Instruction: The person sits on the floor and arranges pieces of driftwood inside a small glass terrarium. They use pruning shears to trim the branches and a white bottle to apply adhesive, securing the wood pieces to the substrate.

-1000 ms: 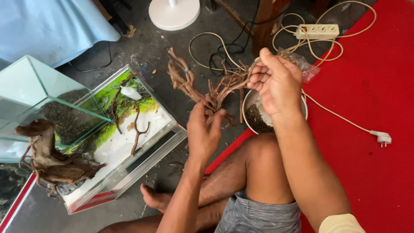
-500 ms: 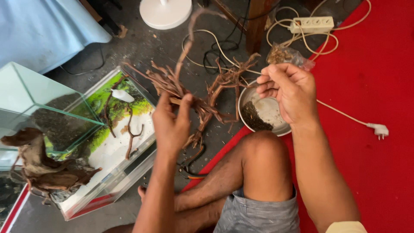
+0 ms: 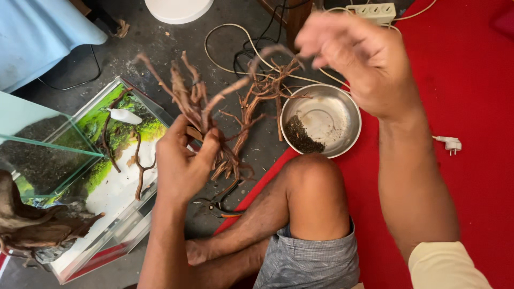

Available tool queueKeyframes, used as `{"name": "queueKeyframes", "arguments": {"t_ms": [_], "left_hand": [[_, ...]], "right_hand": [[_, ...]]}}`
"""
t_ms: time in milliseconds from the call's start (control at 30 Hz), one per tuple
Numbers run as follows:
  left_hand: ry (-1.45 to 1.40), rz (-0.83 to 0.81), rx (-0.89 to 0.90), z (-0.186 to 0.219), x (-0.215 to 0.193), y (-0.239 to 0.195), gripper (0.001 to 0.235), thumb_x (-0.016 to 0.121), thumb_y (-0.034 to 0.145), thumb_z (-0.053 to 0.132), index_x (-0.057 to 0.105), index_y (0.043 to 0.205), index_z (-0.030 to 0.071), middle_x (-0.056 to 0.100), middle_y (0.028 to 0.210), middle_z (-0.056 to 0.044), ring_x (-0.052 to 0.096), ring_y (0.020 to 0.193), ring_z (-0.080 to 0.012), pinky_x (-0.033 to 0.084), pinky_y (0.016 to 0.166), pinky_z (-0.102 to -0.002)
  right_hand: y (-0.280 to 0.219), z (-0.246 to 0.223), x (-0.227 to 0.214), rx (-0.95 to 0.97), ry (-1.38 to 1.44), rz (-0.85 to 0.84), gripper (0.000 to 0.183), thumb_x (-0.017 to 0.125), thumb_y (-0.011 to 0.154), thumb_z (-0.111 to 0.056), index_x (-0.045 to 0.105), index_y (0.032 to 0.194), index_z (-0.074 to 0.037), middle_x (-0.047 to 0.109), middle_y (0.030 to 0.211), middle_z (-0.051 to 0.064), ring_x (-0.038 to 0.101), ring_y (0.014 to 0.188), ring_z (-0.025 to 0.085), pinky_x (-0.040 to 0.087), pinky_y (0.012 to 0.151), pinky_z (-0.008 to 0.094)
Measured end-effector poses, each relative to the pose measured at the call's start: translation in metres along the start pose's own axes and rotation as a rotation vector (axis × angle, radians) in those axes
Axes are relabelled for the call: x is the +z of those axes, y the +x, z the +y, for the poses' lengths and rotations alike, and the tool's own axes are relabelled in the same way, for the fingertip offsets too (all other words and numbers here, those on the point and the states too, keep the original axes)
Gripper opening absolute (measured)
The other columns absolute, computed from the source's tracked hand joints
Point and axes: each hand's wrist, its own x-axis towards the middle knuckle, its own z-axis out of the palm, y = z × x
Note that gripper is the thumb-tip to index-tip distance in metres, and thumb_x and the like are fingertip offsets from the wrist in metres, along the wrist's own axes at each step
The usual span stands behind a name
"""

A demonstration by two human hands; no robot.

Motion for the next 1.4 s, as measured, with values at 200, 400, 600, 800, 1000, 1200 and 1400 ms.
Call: {"name": "queueKeyframes", "arguments": {"t_ms": [200, 400, 600, 800, 1000, 1200, 1400], "left_hand": [[0.080, 0.009, 0.020, -0.002, 0.005, 0.001, 0.005, 0.064, 0.091, 0.012, 0.064, 0.096, 0.013, 0.061, 0.080, 0.005, 0.049, 0.074, -0.0078, 0.043, 0.069, -0.029], [0.082, -0.031, 0.015, 0.002, 0.007, 0.005, 0.007, 0.061, 0.089, 0.011, 0.062, 0.096, 0.013, 0.055, 0.078, 0.007, 0.045, 0.073, -0.0064, 0.042, 0.066, -0.028], [0.066, -0.055, 0.053, -0.001, 0.007, 0.007, 0.007, 0.059, 0.091, 0.008, 0.057, 0.092, 0.015, 0.049, 0.079, 0.008, 0.040, 0.073, -0.0054, 0.039, 0.064, -0.028], [-0.164, -0.036, 0.023, 0.004, 0.006, 0.010, 0.016, 0.057, 0.095, 0.000, 0.060, 0.109, 0.008, 0.060, 0.084, 0.000, 0.050, 0.069, -0.0096, 0.041, 0.057, -0.025], [-0.287, 0.121, 0.049, -0.006, 0.000, 0.014, 0.024, 0.057, 0.102, 0.002, 0.062, 0.126, 0.005, 0.063, 0.099, -0.001, 0.057, 0.082, -0.0080, 0.053, 0.072, -0.024], [-0.416, 0.236, 0.096, -0.004, 0.014, 0.018, 0.026, 0.065, 0.105, 0.013, 0.059, 0.127, 0.001, 0.072, 0.115, -0.011, 0.072, 0.106, -0.0162, 0.064, 0.096, -0.030], [-0.364, 0.296, 0.311, -0.027, 0.012, 0.023, 0.021, 0.065, 0.103, -0.007, 0.061, 0.123, -0.006, 0.072, 0.104, -0.023, 0.075, 0.096, -0.0282, 0.064, 0.089, -0.042]], "right_hand": [[-0.002, -0.005, -0.001, 0.195, 0.180, -0.204, 0.024, 0.065, 0.103, 0.000, 0.066, 0.125, 0.009, 0.076, 0.108, 0.024, 0.075, 0.082, 0.022, 0.064, 0.073, 0.026], [-0.012, 0.017, -0.004, 0.277, 0.339, -0.270, 0.020, 0.062, 0.102, 0.001, 0.067, 0.117, 0.012, 0.076, 0.091, 0.023, 0.064, 0.063, 0.018, 0.051, 0.052, 0.025], [-0.015, 0.028, -0.014, 0.237, 0.203, -0.281, 0.022, 0.069, 0.099, -0.002, 0.072, 0.119, 0.007, 0.078, 0.088, 0.018, 0.052, 0.060, 0.007, 0.049, 0.058, 0.019], [-0.011, 0.020, -0.005, 0.156, 0.216, -0.242, 0.043, 0.061, 0.103, -0.003, 0.054, 0.145, 0.002, 0.070, 0.134, 0.026, 0.076, 0.108, 0.026, 0.067, 0.097, 0.035], [-0.030, 0.058, 0.019, 0.139, -0.267, -0.110, 0.040, 0.084, 0.095, -0.016, 0.071, 0.132, -0.010, 0.070, 0.116, 0.004, 0.063, 0.098, 0.014, 0.049, 0.085, 0.028], [-0.078, 0.034, 0.107, 0.183, -0.458, -0.141, 0.059, 0.081, 0.087, -0.053, 0.064, 0.121, -0.008, 0.070, 0.096, 0.006, 0.066, 0.071, 0.020, 0.056, 0.070, 0.039], [-0.073, 0.046, 0.122, 0.303, -0.162, -0.068, 0.058, 0.084, 0.091, -0.032, 0.067, 0.131, 0.007, 0.073, 0.104, 0.028, 0.077, 0.082, 0.035, 0.062, 0.055, 0.040]]}}
